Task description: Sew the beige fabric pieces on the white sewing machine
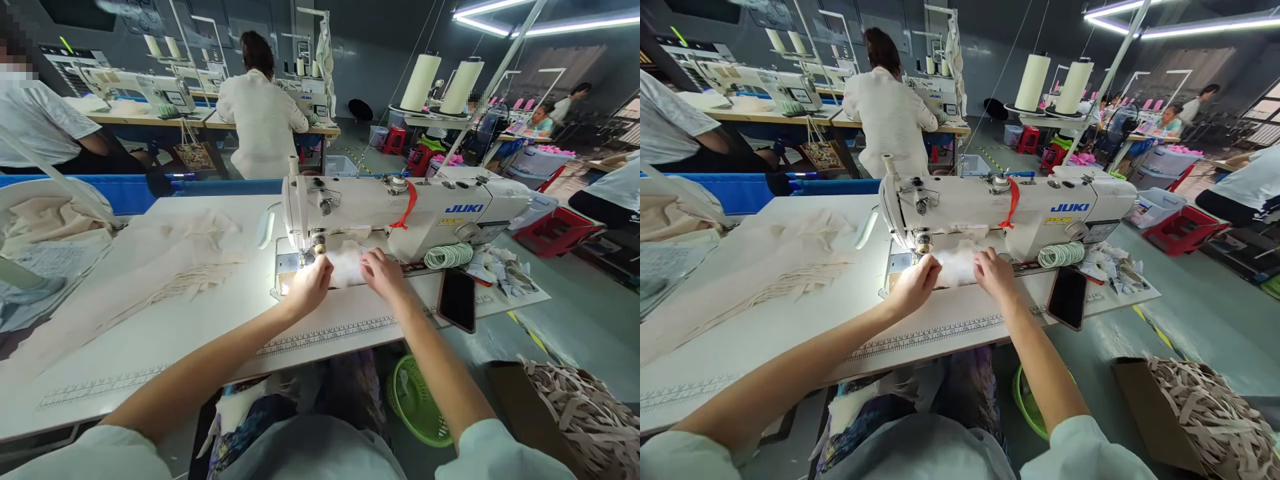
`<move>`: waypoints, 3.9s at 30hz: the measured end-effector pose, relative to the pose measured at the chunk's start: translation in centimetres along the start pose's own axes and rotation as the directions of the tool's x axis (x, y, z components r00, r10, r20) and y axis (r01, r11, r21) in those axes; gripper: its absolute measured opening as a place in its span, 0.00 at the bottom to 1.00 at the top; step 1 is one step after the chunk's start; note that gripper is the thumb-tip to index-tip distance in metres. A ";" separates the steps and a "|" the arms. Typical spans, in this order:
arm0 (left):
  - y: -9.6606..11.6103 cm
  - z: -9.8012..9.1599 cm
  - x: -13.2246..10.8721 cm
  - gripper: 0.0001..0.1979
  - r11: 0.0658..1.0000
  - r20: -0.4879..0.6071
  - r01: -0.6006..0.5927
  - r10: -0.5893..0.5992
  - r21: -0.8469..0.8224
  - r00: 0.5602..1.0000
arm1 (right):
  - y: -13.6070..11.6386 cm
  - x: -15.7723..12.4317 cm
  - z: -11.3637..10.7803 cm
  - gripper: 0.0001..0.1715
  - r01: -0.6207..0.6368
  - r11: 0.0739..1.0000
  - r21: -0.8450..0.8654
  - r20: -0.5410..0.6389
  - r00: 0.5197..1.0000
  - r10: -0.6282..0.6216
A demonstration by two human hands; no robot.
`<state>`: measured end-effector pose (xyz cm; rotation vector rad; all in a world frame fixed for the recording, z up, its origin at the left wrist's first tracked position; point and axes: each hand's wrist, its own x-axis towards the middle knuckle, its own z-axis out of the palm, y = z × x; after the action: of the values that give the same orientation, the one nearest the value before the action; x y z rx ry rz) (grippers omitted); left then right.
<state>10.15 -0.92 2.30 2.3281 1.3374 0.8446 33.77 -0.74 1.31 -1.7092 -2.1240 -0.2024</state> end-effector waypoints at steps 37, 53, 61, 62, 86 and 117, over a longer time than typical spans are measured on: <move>-15.0 -15.7 -1.2 0.07 0.915 0.043 0.094 -0.120 0.393 0.992 | -1.0 -0.4 0.4 0.16 0.251 0.968 -0.014 -0.254 0.935 -0.246; -11.6 -18.8 -3.6 0.14 0.991 0.009 0.098 -0.097 -0.095 0.995 | -12.2 -6.2 -2.0 0.24 0.365 0.920 0.142 0.077 0.923 -0.378; -6.6 -13.9 -2.2 0.13 0.990 0.522 0.050 0.025 -0.129 0.852 | -13.3 -3.3 -0.4 0.24 0.461 0.887 -0.018 0.101 0.884 -0.457; -6.3 -13.1 -1.8 0.13 0.984 0.510 0.056 0.039 -0.171 0.859 | -13.0 -2.6 -0.3 0.23 0.469 0.883 -0.017 0.111 0.878 -0.465; -6.7 -6.9 0.8 0.10 0.969 0.364 0.246 -0.230 0.001 0.903 | -11.4 -0.4 0.3 0.19 0.488 0.870 0.075 0.044 0.869 -0.492; -5.7 -4.4 -5.2 0.19 0.745 0.099 -0.497 0.511 0.445 0.854 | -12.0 0.1 0.6 0.19 0.446 0.895 0.005 0.141 0.886 -0.442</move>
<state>1.55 -2.60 0.84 3.1551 0.9898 0.7619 22.11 -3.34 2.44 -1.2524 -2.6081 -0.2480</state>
